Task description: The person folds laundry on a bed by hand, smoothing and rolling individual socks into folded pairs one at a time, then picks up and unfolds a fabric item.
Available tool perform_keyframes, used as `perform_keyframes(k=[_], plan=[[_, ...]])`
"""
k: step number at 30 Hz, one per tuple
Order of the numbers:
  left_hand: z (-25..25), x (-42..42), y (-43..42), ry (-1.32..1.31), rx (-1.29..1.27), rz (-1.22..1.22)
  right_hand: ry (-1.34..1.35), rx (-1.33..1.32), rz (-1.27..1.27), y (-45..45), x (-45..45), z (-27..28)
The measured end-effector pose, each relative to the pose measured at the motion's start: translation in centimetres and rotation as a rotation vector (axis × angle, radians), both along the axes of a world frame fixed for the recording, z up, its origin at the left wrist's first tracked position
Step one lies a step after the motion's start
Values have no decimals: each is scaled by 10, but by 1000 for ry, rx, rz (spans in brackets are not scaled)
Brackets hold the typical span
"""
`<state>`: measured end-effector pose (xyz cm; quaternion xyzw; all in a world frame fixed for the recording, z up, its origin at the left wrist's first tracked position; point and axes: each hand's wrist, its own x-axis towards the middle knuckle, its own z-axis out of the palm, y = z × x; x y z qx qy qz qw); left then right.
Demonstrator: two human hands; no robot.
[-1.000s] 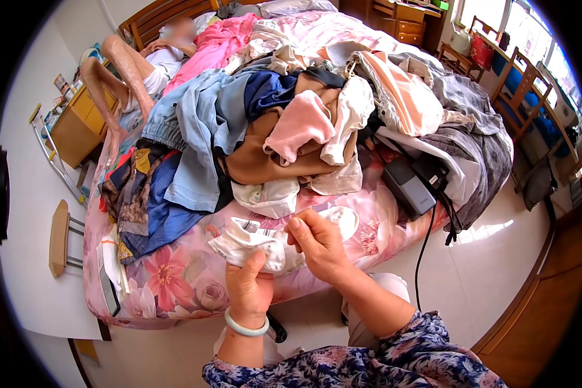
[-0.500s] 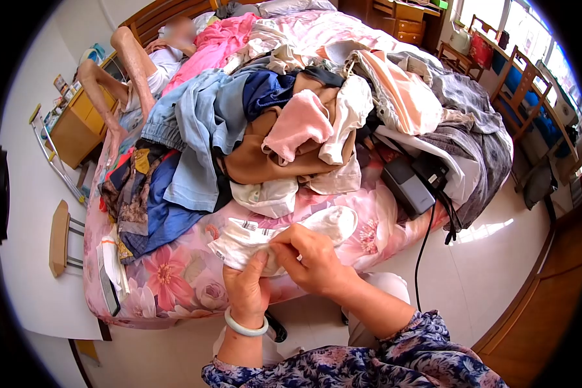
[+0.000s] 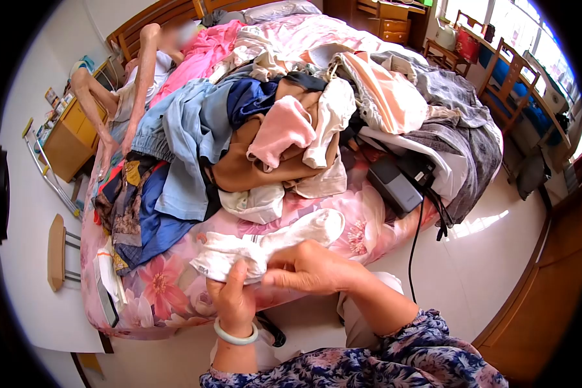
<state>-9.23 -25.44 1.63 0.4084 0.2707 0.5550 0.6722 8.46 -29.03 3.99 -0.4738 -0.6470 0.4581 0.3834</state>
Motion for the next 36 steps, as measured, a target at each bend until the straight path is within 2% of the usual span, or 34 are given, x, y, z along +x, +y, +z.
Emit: perform_keyframes(k=[1, 4, 5, 6, 7, 9, 10, 13, 15, 17, 18, 21, 23, 27, 31, 36], plan=[[4, 0, -3, -26, -13, -4, 126, -39, -118, 0, -6, -1], [-3, 0, -7, 148, 126, -19, 140, -77, -87, 5, -21, -15], [-5, 0, -8, 258, 201, -26, 419, -81, -217, 6, -31, -23], [3, 3, -10, 198, 202, 0, 698, -85, -343, 7, -37, -28], [0, 3, -11, 201, 200, 9, 698, -89, -334, 9, -35, -28], [-9, 2, -10, 34, 53, 36, 1023, -134, -407, 12, -28, -27], [-11, 0, -11, 54, 97, -2, 1104, -140, -360, 12, -23, -32], [1, 4, -14, 4, 115, -77, 1104, -127, -320, 13, -22, -24], [-8, -2, -5, 11, 179, -102, 1097, -121, -317, 14, -17, -24], [-10, -8, -1, -200, 26, -56, 1000, -49, -363, 15, -12, -24], [4, -4, -2, -250, -30, 56, 984, -49, -372, 15, -8, -22], [-1, -15, 9, -167, -112, 205, 940, -85, -339, 16, 3, -28], [-5, -21, 14, -210, -106, 191, 842, -16, -423, 16, 4, -24], [-5, -26, 18, -283, -168, 162, 938, 37, -555, 21, 14, -34], [1, -27, 18, -330, -207, -27, 1050, 19, -568, 21, 9, -25], [-8, -28, 19, -414, -219, -208, 1015, 22, -489, 21, 12, -31]])
